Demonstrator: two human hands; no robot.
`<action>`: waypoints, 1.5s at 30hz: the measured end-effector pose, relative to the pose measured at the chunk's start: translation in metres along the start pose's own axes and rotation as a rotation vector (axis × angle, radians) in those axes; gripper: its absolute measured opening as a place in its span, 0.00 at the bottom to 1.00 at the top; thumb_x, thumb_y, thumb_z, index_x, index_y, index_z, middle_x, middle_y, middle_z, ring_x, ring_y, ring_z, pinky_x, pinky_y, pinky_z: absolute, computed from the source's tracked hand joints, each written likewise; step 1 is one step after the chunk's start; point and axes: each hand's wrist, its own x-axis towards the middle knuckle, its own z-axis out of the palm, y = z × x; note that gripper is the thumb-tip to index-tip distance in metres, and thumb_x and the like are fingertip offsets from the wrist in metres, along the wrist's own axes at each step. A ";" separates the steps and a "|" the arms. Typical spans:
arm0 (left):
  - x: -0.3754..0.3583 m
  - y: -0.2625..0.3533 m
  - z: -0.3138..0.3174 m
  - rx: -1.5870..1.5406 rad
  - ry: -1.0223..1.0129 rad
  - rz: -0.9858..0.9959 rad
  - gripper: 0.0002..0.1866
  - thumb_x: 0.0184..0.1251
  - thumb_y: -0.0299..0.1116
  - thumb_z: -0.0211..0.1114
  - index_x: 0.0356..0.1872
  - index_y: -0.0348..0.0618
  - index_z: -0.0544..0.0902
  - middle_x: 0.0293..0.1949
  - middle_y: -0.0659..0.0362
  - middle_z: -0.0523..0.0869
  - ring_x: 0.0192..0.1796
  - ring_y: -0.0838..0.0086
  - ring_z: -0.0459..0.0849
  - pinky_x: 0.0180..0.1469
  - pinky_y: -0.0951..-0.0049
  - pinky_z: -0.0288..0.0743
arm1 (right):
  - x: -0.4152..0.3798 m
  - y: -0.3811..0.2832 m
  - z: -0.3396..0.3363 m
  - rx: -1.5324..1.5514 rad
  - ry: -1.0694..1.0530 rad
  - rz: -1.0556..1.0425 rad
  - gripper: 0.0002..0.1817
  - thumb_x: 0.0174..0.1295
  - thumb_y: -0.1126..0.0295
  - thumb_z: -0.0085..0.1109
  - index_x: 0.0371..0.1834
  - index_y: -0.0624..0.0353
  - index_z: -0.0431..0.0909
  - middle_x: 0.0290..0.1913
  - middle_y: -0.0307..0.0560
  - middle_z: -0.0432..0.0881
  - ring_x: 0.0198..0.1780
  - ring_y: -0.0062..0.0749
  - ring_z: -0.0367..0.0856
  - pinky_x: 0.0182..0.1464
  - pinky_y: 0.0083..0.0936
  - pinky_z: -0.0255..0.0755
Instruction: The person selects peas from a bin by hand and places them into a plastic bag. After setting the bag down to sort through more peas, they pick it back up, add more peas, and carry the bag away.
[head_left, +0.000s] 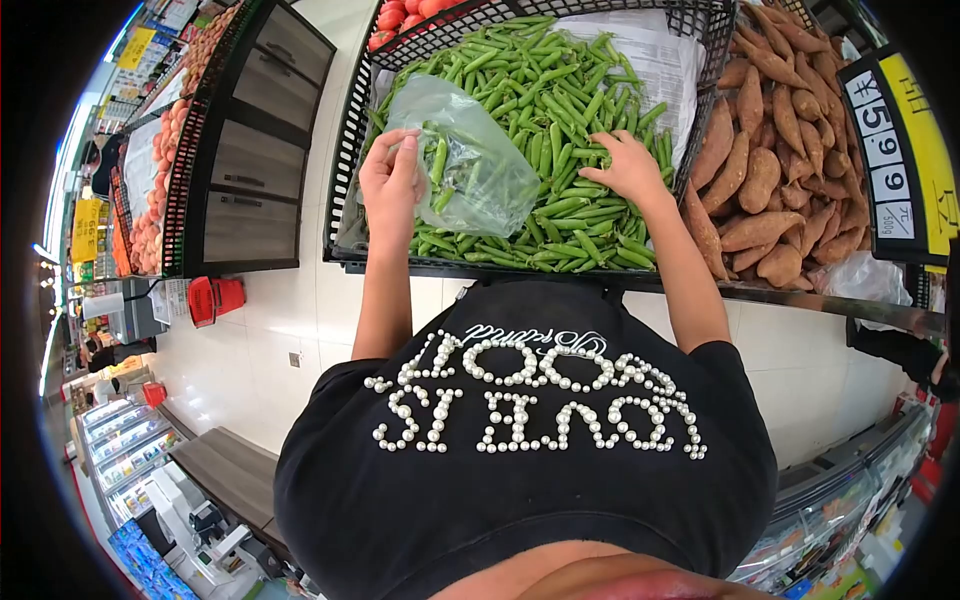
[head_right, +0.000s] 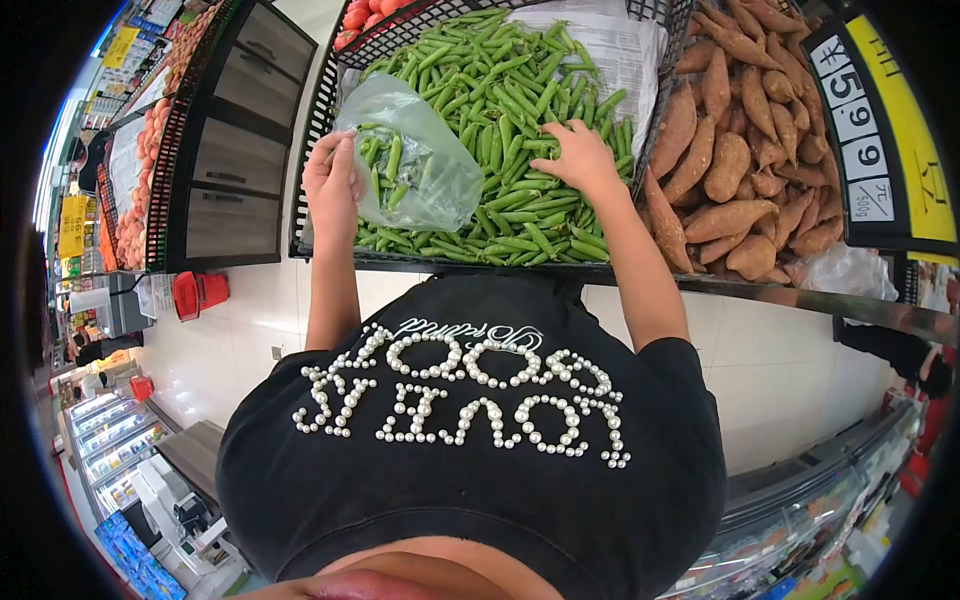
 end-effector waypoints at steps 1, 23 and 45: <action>-0.001 -0.001 0.000 0.001 -0.007 -0.001 0.08 0.76 0.32 0.59 0.47 0.39 0.81 0.19 0.70 0.69 0.18 0.88 0.61 0.19 0.82 0.53 | -0.001 -0.002 0.002 -0.011 0.024 -0.015 0.33 0.51 0.48 0.72 0.62 0.40 0.76 0.58 0.50 0.75 0.57 0.54 0.77 0.55 0.52 0.75; -0.004 0.000 0.003 0.045 -0.096 0.049 0.08 0.76 0.32 0.59 0.47 0.39 0.80 0.19 0.71 0.69 0.17 0.89 0.61 0.19 0.81 0.53 | -0.001 0.002 -0.058 0.707 0.330 0.016 0.29 0.55 0.58 0.74 0.56 0.64 0.79 0.53 0.51 0.82 0.52 0.37 0.81 0.56 0.35 0.74; -0.010 -0.014 0.023 0.021 -0.174 -0.053 0.08 0.75 0.31 0.60 0.47 0.38 0.80 0.20 0.70 0.72 0.17 0.89 0.63 0.18 0.82 0.53 | -0.029 -0.096 0.002 1.984 -0.828 0.140 0.27 0.67 0.54 0.57 0.63 0.61 0.72 0.43 0.48 0.85 0.35 0.33 0.86 0.32 0.36 0.85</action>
